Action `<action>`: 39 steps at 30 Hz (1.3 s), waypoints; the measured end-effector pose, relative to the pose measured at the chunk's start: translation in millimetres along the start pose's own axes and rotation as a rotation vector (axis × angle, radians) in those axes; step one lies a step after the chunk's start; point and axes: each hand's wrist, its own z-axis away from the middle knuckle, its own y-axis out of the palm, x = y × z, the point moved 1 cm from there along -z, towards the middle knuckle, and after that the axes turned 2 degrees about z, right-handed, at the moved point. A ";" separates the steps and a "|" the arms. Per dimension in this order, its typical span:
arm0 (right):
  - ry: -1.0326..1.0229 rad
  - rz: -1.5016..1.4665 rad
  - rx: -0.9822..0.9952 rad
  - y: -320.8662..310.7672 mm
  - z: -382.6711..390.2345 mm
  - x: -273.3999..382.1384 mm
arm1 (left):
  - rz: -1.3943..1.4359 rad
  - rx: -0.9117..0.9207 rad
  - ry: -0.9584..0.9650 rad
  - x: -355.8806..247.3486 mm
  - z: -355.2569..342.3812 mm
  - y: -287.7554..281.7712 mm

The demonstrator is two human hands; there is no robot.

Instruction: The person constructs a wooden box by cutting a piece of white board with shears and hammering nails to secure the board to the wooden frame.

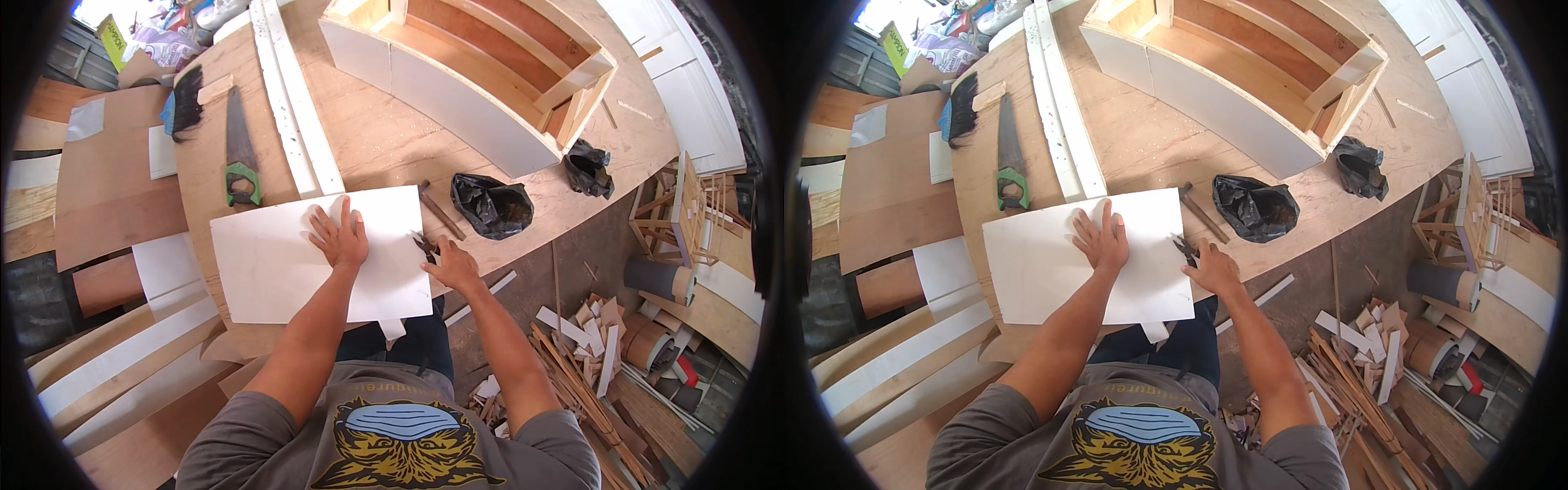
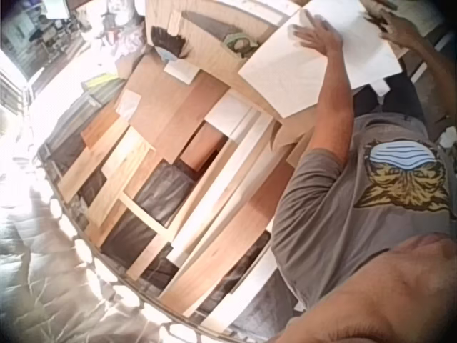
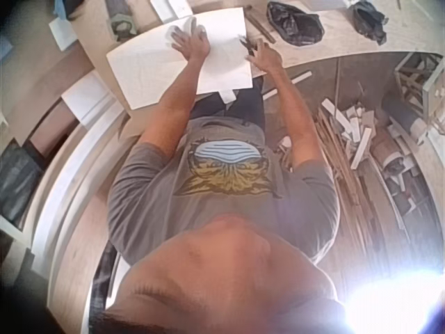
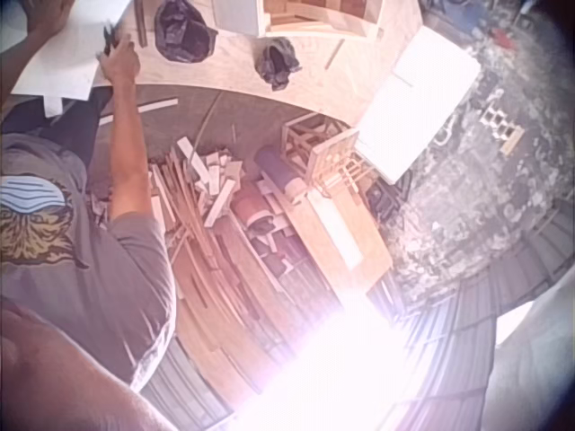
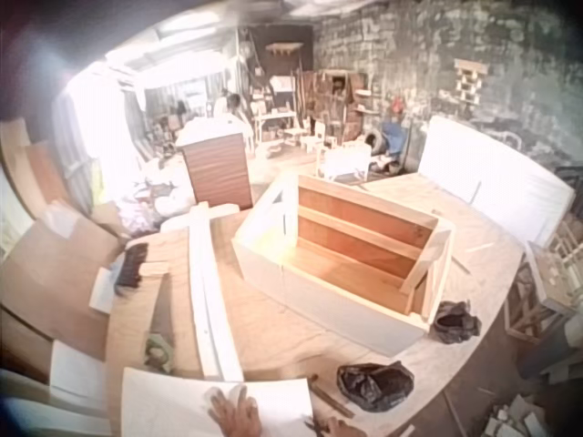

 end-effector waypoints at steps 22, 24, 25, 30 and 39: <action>0.123 0.137 0.061 -8.3 -0.6 24.3 | -0.066 0.033 0.148 -34.8 44.8 9.3; 0.148 0.172 0.050 -16.0 4.5 37.4 | -0.067 0.040 0.147 -35.6 45.0 9.3; 0.161 0.191 0.044 -22.3 7.9 44.5 | -0.067 0.043 0.147 -36.6 45.0 8.5; 0.179 0.014 -0.168 -79.3 25.3 62.9 | -0.078 0.119 0.113 -40.2 43.5 3.5; 0.413 -1.115 -0.383 -83.4 19.4 -75.0 | -0.059 0.068 0.130 -39.0 45.3 4.4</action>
